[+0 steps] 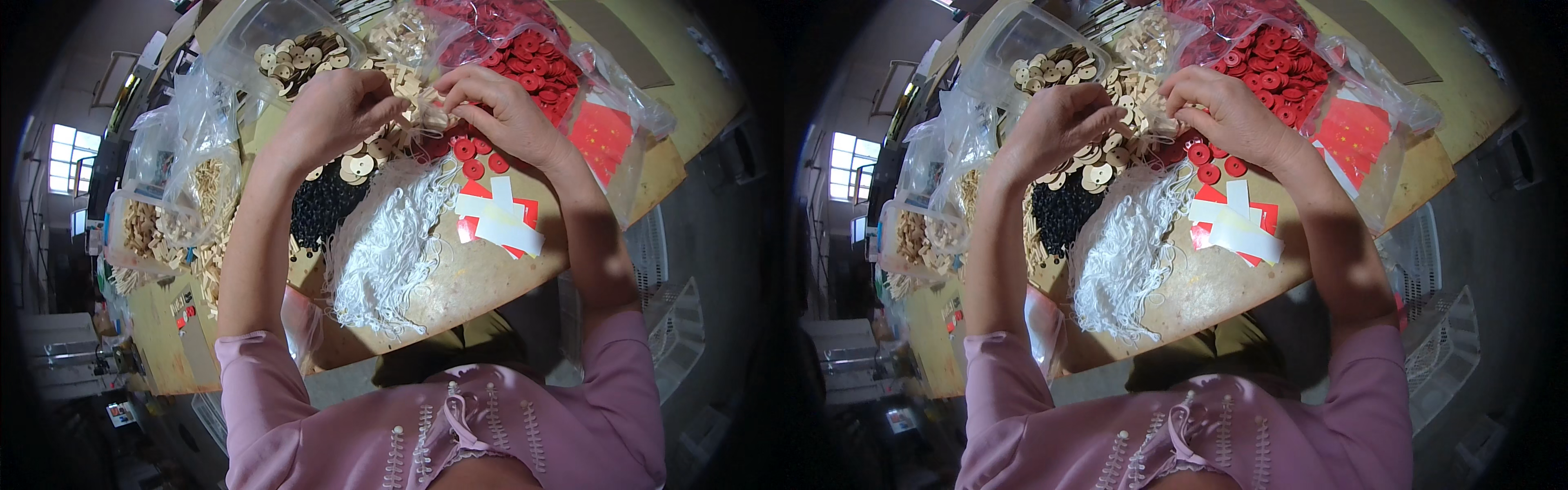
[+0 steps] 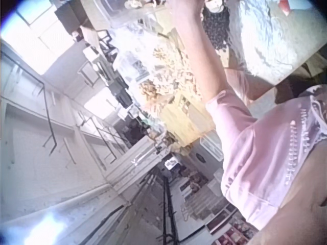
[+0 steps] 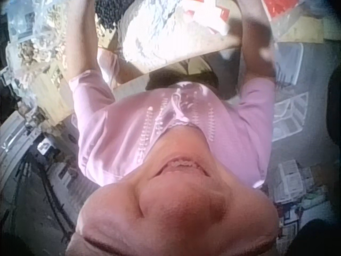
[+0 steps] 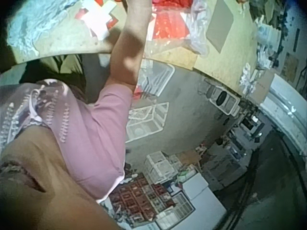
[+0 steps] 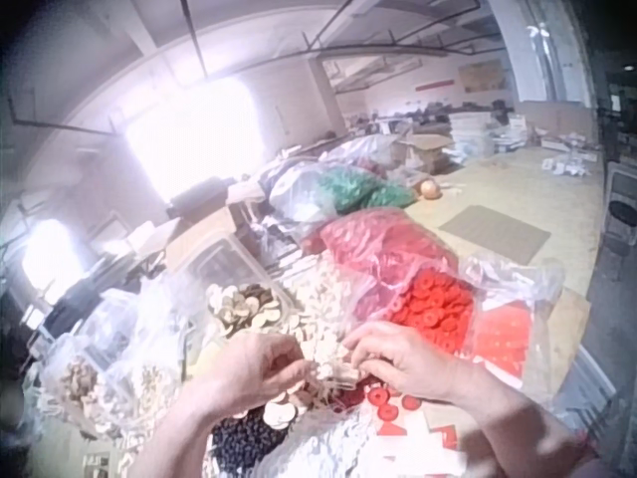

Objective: The person assembles small craft kits by selecting wooden pieces, beads, and strings from a workbench, then placing them into clear plastic bags. They also attach a small red flag to the assembled items before sealing and storing the bags.

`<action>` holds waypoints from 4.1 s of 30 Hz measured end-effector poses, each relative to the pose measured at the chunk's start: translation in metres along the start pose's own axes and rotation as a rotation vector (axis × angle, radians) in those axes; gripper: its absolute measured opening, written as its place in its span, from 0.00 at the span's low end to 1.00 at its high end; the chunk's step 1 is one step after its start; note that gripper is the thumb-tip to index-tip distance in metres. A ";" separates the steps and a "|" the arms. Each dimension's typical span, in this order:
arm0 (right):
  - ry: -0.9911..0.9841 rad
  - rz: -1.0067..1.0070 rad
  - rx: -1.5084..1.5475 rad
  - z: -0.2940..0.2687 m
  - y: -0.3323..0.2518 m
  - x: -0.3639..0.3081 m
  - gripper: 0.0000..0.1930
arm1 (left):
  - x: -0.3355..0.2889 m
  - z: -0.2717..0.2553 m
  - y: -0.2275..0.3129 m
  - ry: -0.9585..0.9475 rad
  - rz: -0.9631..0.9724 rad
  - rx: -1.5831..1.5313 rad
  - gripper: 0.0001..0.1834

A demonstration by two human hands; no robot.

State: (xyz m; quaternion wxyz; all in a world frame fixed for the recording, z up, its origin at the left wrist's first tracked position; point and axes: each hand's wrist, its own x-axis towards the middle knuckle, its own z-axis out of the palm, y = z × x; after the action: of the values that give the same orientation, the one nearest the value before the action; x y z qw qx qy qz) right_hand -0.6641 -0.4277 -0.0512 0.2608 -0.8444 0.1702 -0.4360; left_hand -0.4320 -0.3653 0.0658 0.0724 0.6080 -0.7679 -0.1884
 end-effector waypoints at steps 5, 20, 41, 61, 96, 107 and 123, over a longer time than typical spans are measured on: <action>-0.005 0.019 0.018 0.000 0.000 0.001 0.03 | 0.001 0.012 -0.024 -0.075 0.021 -0.420 0.06; -0.023 0.027 0.003 -0.005 -0.006 -0.001 0.03 | 0.031 0.043 -0.015 0.576 0.372 -0.396 0.06; 0.065 0.211 0.060 -0.007 0.008 -0.001 0.05 | 0.056 0.076 -0.069 0.268 0.349 0.035 0.16; 0.065 0.072 0.020 -0.003 0.012 -0.001 0.04 | 0.074 0.055 -0.089 0.135 0.224 -0.514 0.09; 0.035 0.115 0.028 -0.005 0.009 -0.002 0.05 | 0.027 0.066 -0.055 -0.016 0.032 -0.505 0.07; -0.004 0.131 0.043 -0.006 0.015 -0.003 0.07 | 0.034 0.085 -0.038 -0.170 0.285 0.018 0.10; -0.005 0.046 0.026 0.000 -0.004 0.000 0.02 | 0.033 0.030 -0.041 0.194 0.321 -0.756 0.10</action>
State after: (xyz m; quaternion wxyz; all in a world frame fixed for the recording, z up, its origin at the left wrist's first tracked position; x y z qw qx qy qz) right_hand -0.6639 -0.4245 -0.0480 0.2822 -0.8377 0.1832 -0.4301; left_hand -0.4137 -0.3992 0.0189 0.3905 0.4263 -0.7193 -0.3852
